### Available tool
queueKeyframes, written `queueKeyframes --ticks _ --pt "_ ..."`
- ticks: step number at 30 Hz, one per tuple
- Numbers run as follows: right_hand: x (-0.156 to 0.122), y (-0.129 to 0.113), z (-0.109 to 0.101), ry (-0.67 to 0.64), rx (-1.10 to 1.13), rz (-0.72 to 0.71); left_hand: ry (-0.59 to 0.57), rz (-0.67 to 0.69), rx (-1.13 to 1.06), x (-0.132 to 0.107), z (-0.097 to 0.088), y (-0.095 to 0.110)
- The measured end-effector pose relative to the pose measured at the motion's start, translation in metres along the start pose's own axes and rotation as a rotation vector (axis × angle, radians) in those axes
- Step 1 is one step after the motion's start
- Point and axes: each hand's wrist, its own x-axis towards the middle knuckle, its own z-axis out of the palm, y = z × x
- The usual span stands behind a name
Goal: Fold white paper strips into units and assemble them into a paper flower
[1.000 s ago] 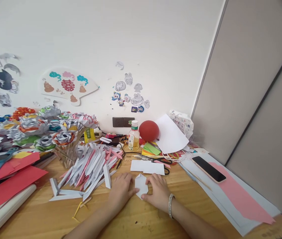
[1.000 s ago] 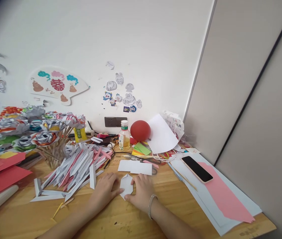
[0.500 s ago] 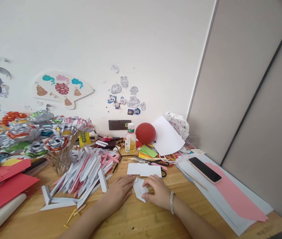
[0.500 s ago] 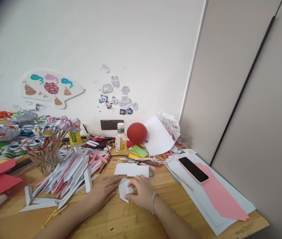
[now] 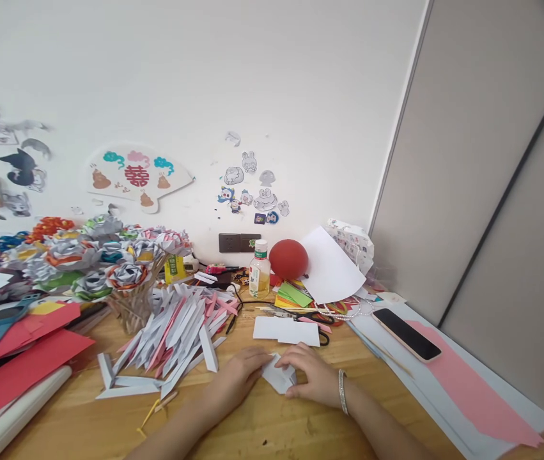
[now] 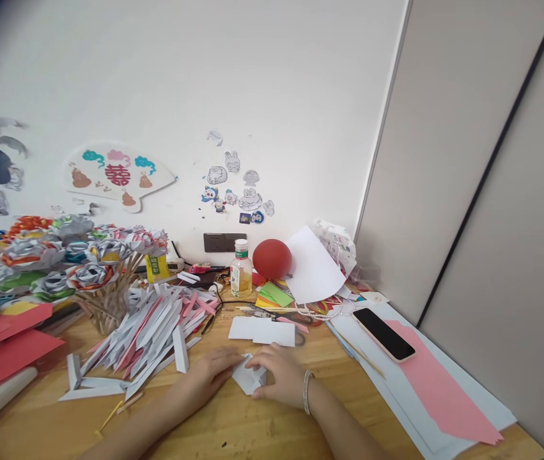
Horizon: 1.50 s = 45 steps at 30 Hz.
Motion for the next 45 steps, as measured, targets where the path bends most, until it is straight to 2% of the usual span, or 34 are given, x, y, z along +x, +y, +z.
queueKeyframes --ticks 5,9,12,16,21,24,27,32,38,45 --pt "0.002 0.003 0.0 0.068 -0.002 0.029 -0.005 -0.07 0.007 -0.002 0.002 -0.007" --pt "0.0 0.005 -0.004 0.118 -0.11 0.052 -0.012 0.0 0.073 -0.003 0.005 -0.011" --pt "-0.001 0.007 -0.007 0.101 -0.216 0.011 -0.053 0.034 0.155 -0.002 0.002 -0.005" --pt "-0.002 0.008 -0.008 0.05 -0.308 -0.026 -0.087 0.007 0.211 -0.001 -0.003 0.002" --pt "0.0 0.004 -0.006 0.027 -0.383 -0.029 -0.097 0.151 0.314 -0.001 -0.002 -0.003" --pt "0.001 0.002 -0.006 0.043 -0.403 -0.051 -0.062 0.184 0.334 -0.001 0.0 -0.006" --pt "0.0 0.0 -0.005 0.07 -0.409 -0.06 -0.029 0.159 0.352 -0.001 0.004 -0.007" --pt "-0.002 -0.001 -0.002 0.108 -0.432 -0.074 -0.04 0.109 0.419 -0.001 0.006 -0.001" --pt "-0.003 -0.001 0.001 0.108 -0.414 -0.043 -0.024 -0.021 0.311 0.001 0.005 0.007" --pt "0.002 0.007 0.012 0.225 -0.22 0.168 -0.007 -0.206 0.266 0.008 0.01 0.009"
